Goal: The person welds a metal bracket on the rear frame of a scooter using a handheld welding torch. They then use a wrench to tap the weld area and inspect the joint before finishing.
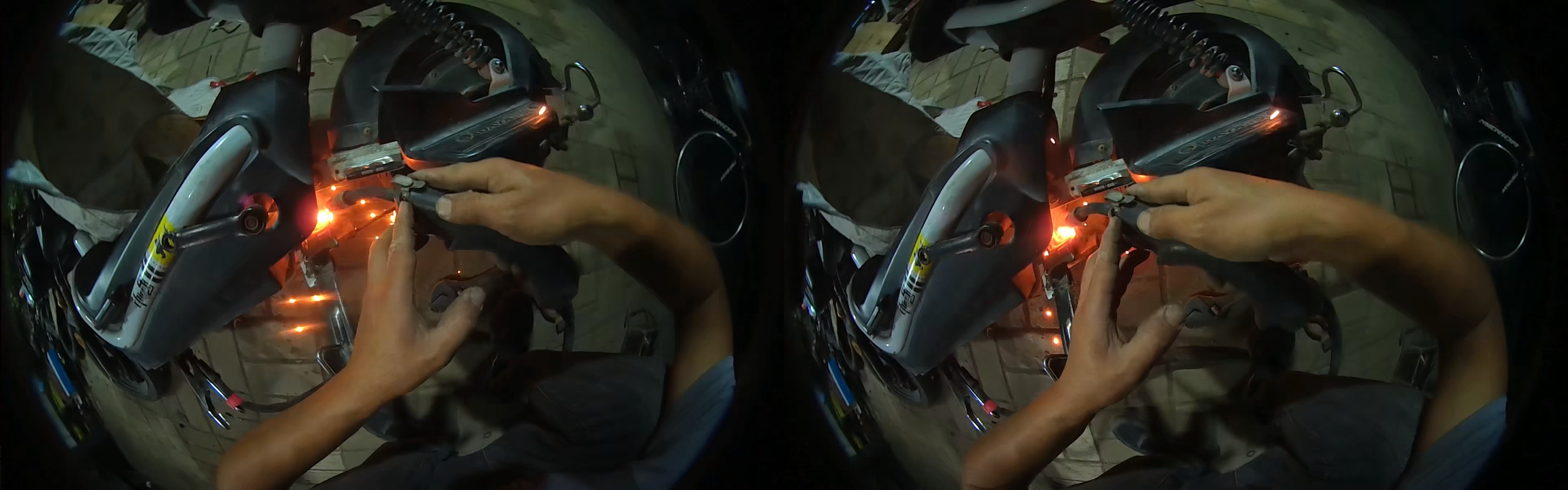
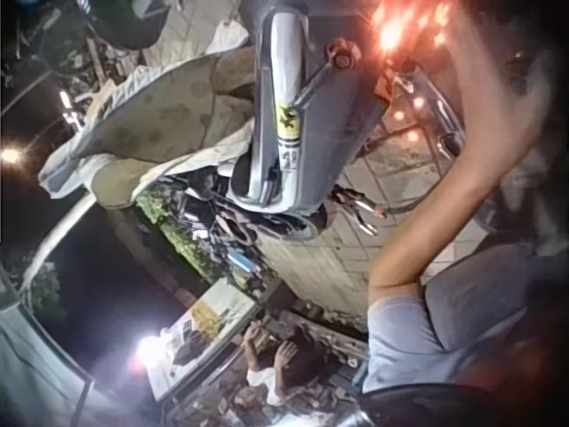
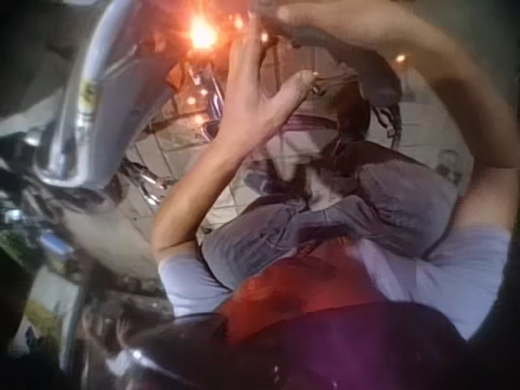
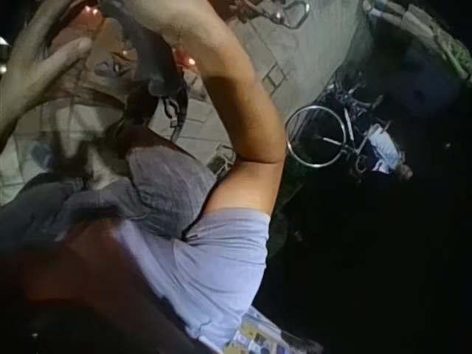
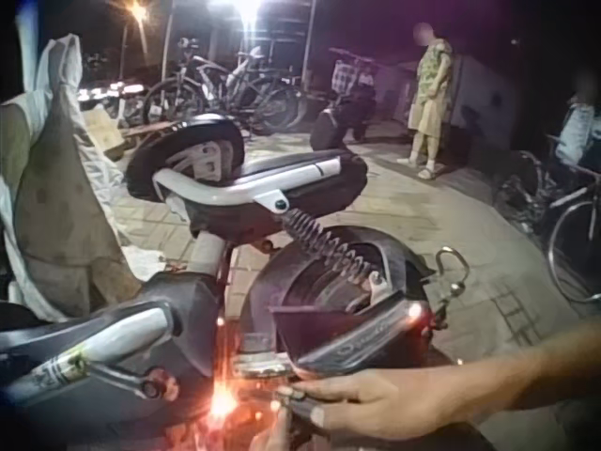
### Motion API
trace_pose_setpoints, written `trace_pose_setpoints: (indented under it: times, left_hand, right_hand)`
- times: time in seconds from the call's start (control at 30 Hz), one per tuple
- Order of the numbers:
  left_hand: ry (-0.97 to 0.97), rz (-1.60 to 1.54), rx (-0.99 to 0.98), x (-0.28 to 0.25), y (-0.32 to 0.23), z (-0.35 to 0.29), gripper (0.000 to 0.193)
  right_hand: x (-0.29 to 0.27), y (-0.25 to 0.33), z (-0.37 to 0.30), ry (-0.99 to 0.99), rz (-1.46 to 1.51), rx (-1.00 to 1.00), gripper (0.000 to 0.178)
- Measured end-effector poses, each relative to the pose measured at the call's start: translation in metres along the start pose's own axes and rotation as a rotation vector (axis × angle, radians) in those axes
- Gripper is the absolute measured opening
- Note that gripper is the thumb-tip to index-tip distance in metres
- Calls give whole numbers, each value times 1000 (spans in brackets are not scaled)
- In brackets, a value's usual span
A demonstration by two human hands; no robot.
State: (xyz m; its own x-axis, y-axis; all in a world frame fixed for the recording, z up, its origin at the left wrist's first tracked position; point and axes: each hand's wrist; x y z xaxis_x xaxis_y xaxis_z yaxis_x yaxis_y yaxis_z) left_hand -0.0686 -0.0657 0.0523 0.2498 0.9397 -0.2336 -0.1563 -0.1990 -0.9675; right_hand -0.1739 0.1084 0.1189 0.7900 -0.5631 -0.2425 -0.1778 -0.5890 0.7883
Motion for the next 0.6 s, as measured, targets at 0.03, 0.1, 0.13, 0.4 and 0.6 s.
trace_pose_setpoints:
  times: [0.03,0.1,0.13,0.4,0.6]
  left_hand:
    - [6,-87,-40,0,-4,0,93]
    - [36,-172,-91,1,-11,-1,93]
    - [60,-172,-99,3,-11,-1,94]
    - [170,21,-162,2,-14,3,98]
    - [242,157,-266,9,-20,16,104]
  right_hand:
    - [1,4,-4,-10,28,89,46]
    - [6,-6,-11,6,185,59,46]
    - [10,-7,-17,-18,197,143,44]
    - [4,-44,-14,36,526,240,34]
    - [-15,-53,-5,116,575,221,40]
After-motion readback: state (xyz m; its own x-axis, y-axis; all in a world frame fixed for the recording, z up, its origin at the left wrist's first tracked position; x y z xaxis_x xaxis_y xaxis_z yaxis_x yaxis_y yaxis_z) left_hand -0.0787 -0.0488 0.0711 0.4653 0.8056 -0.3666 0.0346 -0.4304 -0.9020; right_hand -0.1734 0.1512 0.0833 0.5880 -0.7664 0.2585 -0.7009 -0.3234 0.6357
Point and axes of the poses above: each hand's wrist, its own z-axis towards the middle knuckle, its own x-axis out of the palm, y = z × x, and after that the axes turned 3 degrees about -z, right-handed
